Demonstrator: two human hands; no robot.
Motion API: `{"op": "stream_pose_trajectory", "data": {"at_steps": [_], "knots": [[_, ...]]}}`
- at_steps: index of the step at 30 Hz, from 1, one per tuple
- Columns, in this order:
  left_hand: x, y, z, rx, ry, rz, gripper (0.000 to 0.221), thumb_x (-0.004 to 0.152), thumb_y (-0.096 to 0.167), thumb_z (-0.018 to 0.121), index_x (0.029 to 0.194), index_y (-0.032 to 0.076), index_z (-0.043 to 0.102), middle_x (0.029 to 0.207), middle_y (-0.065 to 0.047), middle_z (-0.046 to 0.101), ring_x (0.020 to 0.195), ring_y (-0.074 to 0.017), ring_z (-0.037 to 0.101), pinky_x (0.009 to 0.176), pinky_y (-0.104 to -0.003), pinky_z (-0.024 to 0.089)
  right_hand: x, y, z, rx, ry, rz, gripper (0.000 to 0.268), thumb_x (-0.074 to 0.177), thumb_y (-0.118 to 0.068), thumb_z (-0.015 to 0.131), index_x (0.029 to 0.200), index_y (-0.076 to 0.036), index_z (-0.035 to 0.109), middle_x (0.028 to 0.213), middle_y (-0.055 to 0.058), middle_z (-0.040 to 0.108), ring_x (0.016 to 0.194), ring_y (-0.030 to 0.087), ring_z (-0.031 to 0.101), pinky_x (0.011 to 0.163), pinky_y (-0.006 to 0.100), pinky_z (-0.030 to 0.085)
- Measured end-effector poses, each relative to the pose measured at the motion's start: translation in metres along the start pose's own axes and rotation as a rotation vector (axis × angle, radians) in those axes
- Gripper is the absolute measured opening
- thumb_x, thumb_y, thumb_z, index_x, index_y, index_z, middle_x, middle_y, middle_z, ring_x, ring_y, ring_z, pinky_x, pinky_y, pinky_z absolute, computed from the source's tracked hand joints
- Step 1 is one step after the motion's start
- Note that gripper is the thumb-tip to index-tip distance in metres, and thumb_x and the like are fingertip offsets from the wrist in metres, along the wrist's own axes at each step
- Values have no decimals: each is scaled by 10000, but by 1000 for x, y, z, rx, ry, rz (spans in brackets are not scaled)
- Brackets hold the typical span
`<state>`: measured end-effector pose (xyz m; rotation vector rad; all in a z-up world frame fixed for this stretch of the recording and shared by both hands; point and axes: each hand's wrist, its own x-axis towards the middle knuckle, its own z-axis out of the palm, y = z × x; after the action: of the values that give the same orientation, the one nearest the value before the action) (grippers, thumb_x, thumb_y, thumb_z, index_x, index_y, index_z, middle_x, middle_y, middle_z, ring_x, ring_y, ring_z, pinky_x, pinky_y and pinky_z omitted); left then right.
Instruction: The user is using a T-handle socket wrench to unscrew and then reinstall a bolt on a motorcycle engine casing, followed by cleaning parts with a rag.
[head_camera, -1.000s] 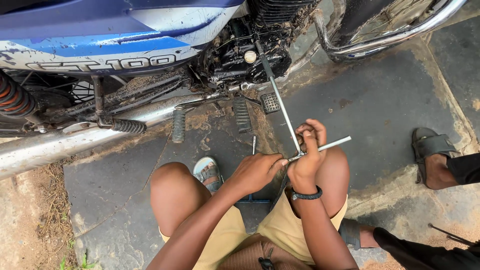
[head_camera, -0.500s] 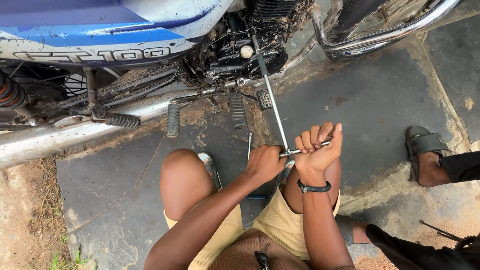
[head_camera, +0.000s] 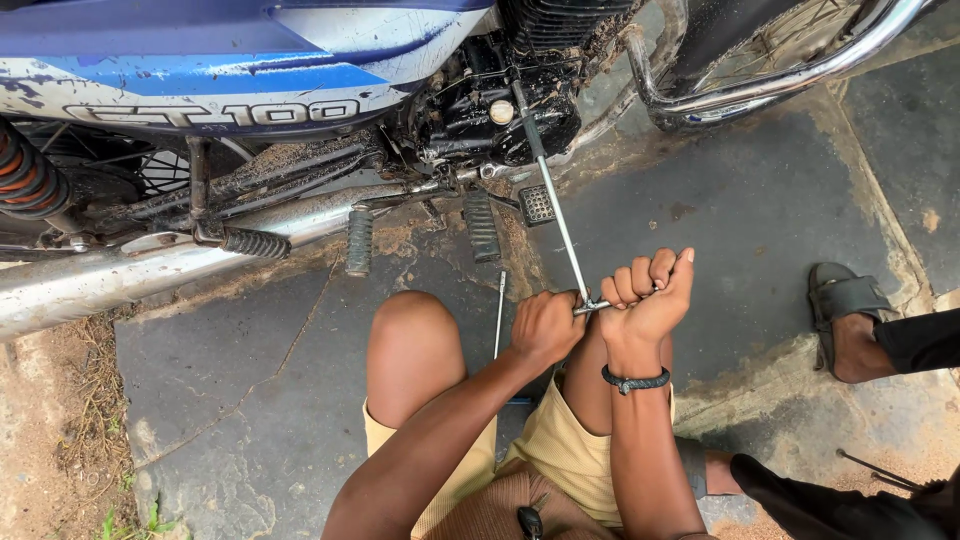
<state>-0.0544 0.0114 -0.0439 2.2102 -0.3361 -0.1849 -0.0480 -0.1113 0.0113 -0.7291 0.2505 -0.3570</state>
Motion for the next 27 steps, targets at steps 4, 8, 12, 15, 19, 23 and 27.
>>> {"op": "stream_pose_trajectory", "data": {"at_steps": [4, 8, 12, 15, 19, 23, 27], "knots": [[2, 0, 2, -7, -37, -12, 193, 896, 184, 652, 849, 18, 737, 753, -243, 698, 692, -416, 703, 710, -508, 565, -1, -2, 2, 5, 15, 16, 511, 1151, -435, 278, 708, -181, 282, 566, -38, 158, 489, 109, 81, 436, 285, 140], [2, 3, -2, -14, -41, -20, 207, 909, 194, 657, 850, 18, 748, 742, -252, 693, 695, -423, 700, 714, -513, 560, 0, -3, 5, -7, 20, 17, 506, 1147, -428, 279, 705, -182, 281, 563, -38, 159, 485, 108, 80, 431, 282, 138], [1, 2, -1, -21, -44, -16, 219, 923, 205, 653, 862, 17, 748, 734, -260, 688, 694, -428, 697, 713, -516, 557, 0, -3, 4, -21, 15, 17, 499, 1145, -419, 283, 706, -181, 282, 564, -39, 159, 487, 107, 81, 435, 283, 141], [3, -1, 3, -23, -8, 15, 203, 899, 192, 653, 871, 16, 749, 741, -257, 690, 698, -430, 696, 710, -519, 556, 1, -2, 3, -23, 8, 21, 500, 1144, -415, 292, 703, -179, 283, 565, -39, 163, 488, 106, 84, 437, 281, 140], [3, 1, 1, -19, -1, 8, 222, 910, 207, 655, 869, 9, 748, 738, -265, 685, 701, -436, 693, 718, -523, 553, -1, -3, 7, -33, 35, 18, 496, 1143, -423, 295, 708, -185, 283, 573, -43, 166, 492, 105, 85, 437, 281, 140], [4, 0, 4, -30, -10, -7, 224, 903, 206, 646, 875, 9, 748, 760, -260, 693, 720, -436, 696, 732, -523, 558, -1, -5, 10, -43, 52, 27, 488, 1135, -418, 297, 708, -183, 289, 566, -40, 167, 483, 106, 87, 433, 279, 141], [4, 0, 4, -61, 5, -6, 207, 881, 181, 643, 895, 9, 757, 782, -270, 693, 743, -453, 687, 743, -532, 554, -1, -7, 13, -68, 45, 13, 480, 1136, -403, 294, 707, -187, 289, 567, -44, 169, 482, 102, 92, 429, 278, 142]]}}
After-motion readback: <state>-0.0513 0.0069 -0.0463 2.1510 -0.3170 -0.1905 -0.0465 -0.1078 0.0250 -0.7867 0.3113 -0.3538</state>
